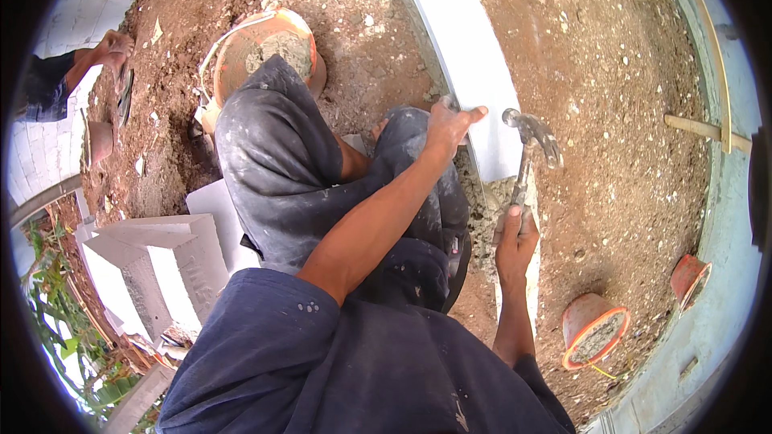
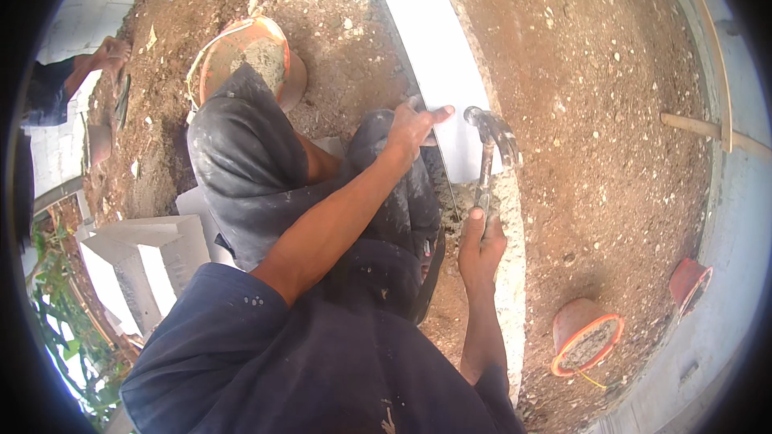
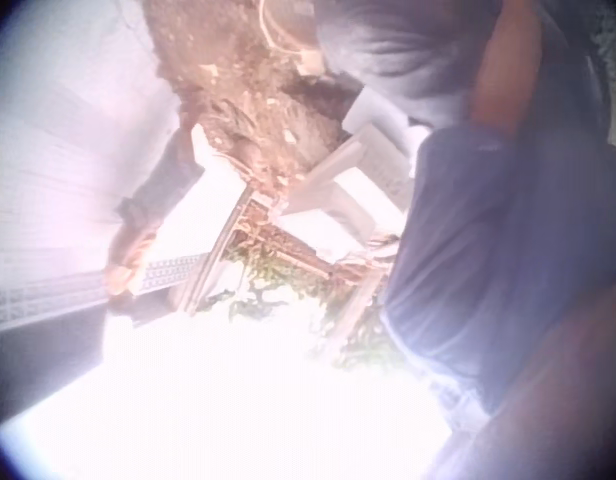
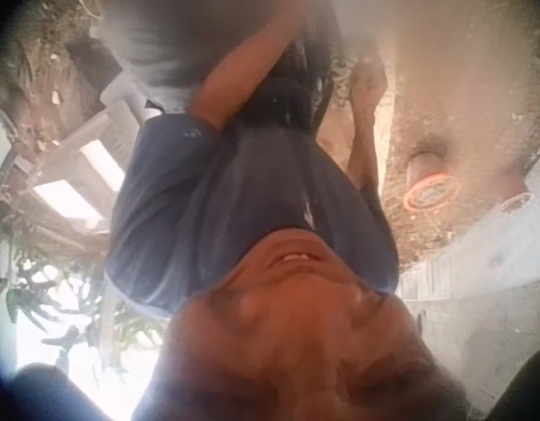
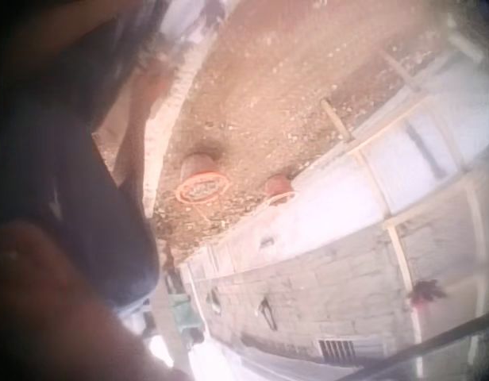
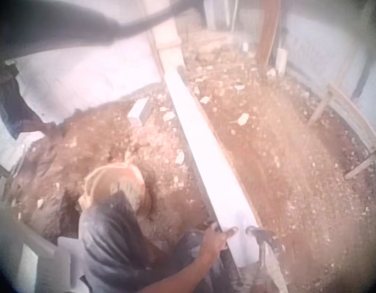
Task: The person scoops cement from a bucket with a trowel and spreads it onto white rectangular tiles. They place the tiles into a prepared trench, tap them with a hammer to level them, and repeat the process to extend the tiled line.
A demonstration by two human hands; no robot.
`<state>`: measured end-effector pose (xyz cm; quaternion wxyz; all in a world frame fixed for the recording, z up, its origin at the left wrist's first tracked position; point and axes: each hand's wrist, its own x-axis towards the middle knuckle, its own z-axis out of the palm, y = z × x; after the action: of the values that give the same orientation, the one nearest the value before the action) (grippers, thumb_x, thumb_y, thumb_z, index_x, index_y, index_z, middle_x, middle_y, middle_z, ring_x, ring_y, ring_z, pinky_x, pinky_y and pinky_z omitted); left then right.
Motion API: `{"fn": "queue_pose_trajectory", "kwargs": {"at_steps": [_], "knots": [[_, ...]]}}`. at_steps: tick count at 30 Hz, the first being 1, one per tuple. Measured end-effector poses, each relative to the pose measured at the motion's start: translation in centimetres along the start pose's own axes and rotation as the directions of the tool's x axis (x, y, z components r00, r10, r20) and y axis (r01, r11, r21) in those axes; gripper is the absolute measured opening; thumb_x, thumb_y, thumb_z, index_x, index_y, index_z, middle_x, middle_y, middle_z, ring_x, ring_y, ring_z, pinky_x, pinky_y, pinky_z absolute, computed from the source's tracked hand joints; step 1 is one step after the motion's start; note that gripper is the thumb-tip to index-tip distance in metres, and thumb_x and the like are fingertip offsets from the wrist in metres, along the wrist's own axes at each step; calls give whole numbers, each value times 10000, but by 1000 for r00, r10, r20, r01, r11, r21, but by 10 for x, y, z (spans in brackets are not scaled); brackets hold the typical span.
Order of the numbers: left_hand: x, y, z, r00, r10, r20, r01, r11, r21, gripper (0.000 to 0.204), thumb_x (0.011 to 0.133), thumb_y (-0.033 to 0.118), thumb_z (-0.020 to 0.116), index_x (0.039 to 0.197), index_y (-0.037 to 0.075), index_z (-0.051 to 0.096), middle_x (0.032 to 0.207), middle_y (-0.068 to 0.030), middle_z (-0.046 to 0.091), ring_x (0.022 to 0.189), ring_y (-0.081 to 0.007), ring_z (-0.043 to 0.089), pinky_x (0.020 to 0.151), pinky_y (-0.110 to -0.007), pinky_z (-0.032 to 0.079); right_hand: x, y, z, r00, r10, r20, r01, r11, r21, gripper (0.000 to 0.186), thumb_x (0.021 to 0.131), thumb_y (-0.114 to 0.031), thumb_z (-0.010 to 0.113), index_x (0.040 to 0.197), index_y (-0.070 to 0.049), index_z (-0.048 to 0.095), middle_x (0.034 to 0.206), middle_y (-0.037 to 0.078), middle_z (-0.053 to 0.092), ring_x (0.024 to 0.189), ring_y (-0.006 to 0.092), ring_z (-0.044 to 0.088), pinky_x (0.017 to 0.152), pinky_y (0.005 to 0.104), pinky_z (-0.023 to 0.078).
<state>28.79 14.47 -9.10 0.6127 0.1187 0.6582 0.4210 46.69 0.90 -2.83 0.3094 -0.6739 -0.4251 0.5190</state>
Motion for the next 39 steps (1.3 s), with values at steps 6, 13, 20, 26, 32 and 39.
{"fn": "queue_pose_trajectory", "kwargs": {"at_steps": [6,13,20,26,32,39], "knots": [[26,19,-11,853,414,-318,-222,839,497,382,808,264,738,1038,-33,675,951,-184,712,904,-285,688,814,-378,514,56,-53,27,998,-43,-51,48,994,96,306,996,-336,551,854,-65,533,615,-34,460,519,50,416,453,218,317],[15,64,-16,913,262,-314,-112,899,424,267,819,261,726,878,3,690,794,-149,697,788,-296,676,772,-398,502,100,-87,46,997,-81,-16,82,991,107,285,982,-301,583,814,-84,508,594,-27,463,467,54,422,418,211,315],[-52,127,-26,811,492,-318,-291,809,510,393,806,296,749,1072,41,611,1036,-143,595,983,-308,579,852,-404,456,99,-161,44,999,28,21,-27,999,-32,305,980,-301,583,786,-88,484,595,-17,488,470,55,448,412,208,348],[-124,237,-86,762,586,-276,-374,746,551,417,815,248,749,1130,25,593,1112,-158,580,1079,-339,547,944,-428,428,101,-251,42,987,126,99,-103,973,-208,276,957,-291,611,885,-34,542,628,-12,504,511,53,449,452,222,357],[-238,233,-255,498,591,-635,178,647,741,419,818,160,740,1187,58,569,1212,-172,552,1185,-344,485,988,-477,407,94,-335,97,908,329,260,-197,882,-428,239,949,-235,611,975,-16,519,649,3,509,498,73,466,421,239,361],[-408,200,-415,19,730,-683,592,542,596,534,876,370,689,1303,97,521,1384,-217,403,1283,-381,396,1059,-533,327,47,-389,195,689,234,686,147,882,-449,300,937,-119,531,1209,-2,479,793,56,535,525,103,506,444,250,425]]}}
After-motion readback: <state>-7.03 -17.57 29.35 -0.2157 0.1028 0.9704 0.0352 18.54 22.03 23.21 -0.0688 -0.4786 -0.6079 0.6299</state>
